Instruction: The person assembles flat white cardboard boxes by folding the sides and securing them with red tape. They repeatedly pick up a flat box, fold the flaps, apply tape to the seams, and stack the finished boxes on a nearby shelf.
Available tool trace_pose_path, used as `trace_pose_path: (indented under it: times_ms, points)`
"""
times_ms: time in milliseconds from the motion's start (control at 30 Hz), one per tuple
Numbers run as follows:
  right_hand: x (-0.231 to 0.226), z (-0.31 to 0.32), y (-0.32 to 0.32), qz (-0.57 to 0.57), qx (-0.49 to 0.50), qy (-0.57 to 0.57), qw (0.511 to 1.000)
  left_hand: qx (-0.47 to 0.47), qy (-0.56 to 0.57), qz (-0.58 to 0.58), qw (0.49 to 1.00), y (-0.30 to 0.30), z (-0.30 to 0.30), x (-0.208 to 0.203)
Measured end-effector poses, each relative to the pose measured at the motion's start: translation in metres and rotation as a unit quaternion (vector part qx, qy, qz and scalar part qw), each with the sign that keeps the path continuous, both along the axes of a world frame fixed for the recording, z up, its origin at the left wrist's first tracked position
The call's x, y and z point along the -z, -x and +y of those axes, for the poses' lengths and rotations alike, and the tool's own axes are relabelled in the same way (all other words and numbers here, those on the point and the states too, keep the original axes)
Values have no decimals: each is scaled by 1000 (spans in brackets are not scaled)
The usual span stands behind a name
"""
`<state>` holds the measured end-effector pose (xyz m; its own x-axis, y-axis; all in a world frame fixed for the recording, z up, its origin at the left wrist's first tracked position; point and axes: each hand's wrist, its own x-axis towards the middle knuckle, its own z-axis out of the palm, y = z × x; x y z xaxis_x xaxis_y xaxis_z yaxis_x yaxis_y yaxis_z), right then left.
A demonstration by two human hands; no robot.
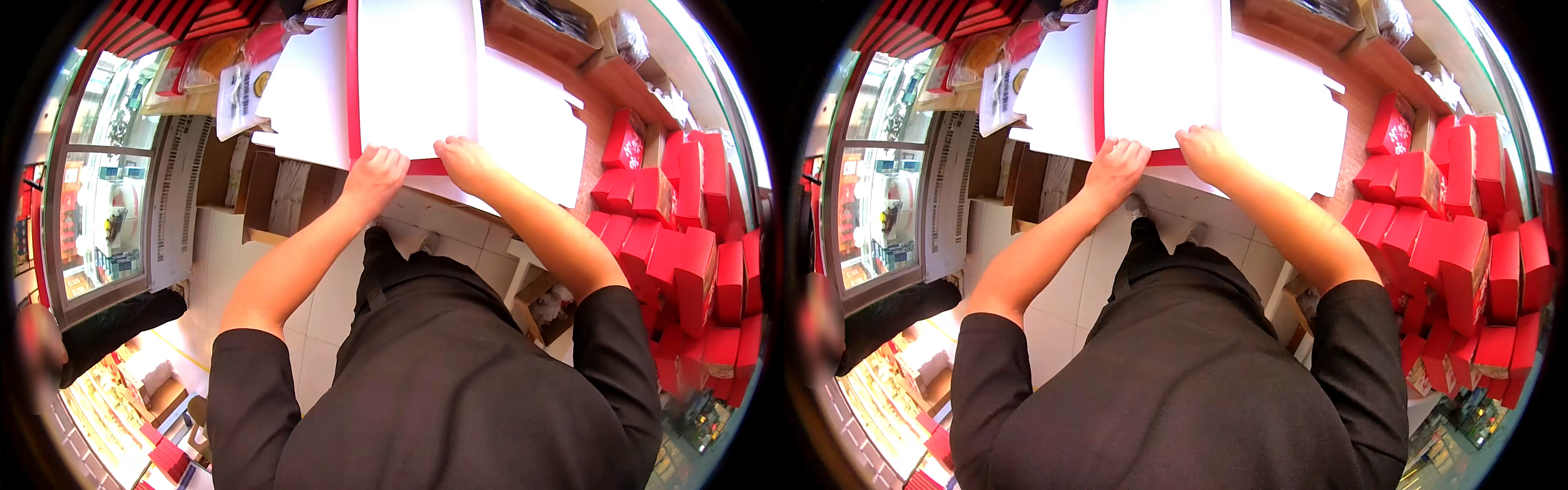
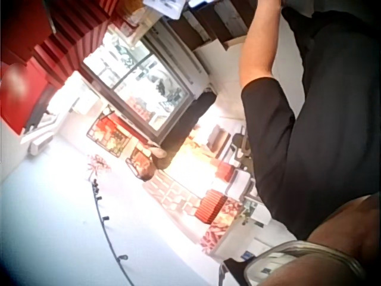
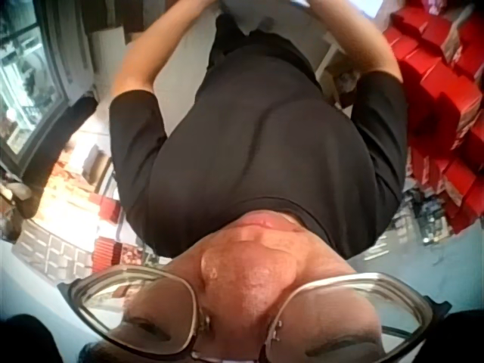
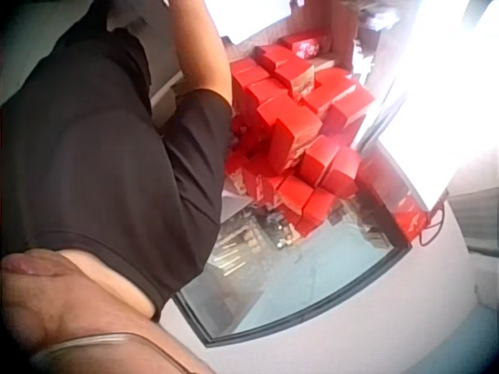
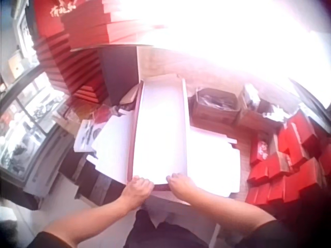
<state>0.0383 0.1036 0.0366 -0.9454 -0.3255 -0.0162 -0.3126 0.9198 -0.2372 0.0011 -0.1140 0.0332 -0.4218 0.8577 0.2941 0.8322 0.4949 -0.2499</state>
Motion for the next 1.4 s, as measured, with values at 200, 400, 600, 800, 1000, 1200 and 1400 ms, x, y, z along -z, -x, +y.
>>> trace_pose_path:
  times_ms: [200,400,600,800,1000,1200,1400]
  points:
    - [-9,5,7,-152,18,-55,987,-54,119,-147,981,10,-6,-1]
    - [-8,11,9,-163,59,-12,985,-73,148,-175,971,32,-7,-18]
    - [11,2,11,-45,49,-61,996,62,84,-83,991,12,-2,12]
    - [14,-14,-12,18,-30,-50,998,57,12,-110,992,8,-11,23]
    - [12,-22,-14,53,-84,-32,995,35,83,-109,990,5,-2,13]
    - [35,-28,-7,96,-117,-52,987,10,24,-155,988,4,1,21]
    - [23,-24,-15,62,-90,-68,992,6,-16,-161,987,10,-23,27]
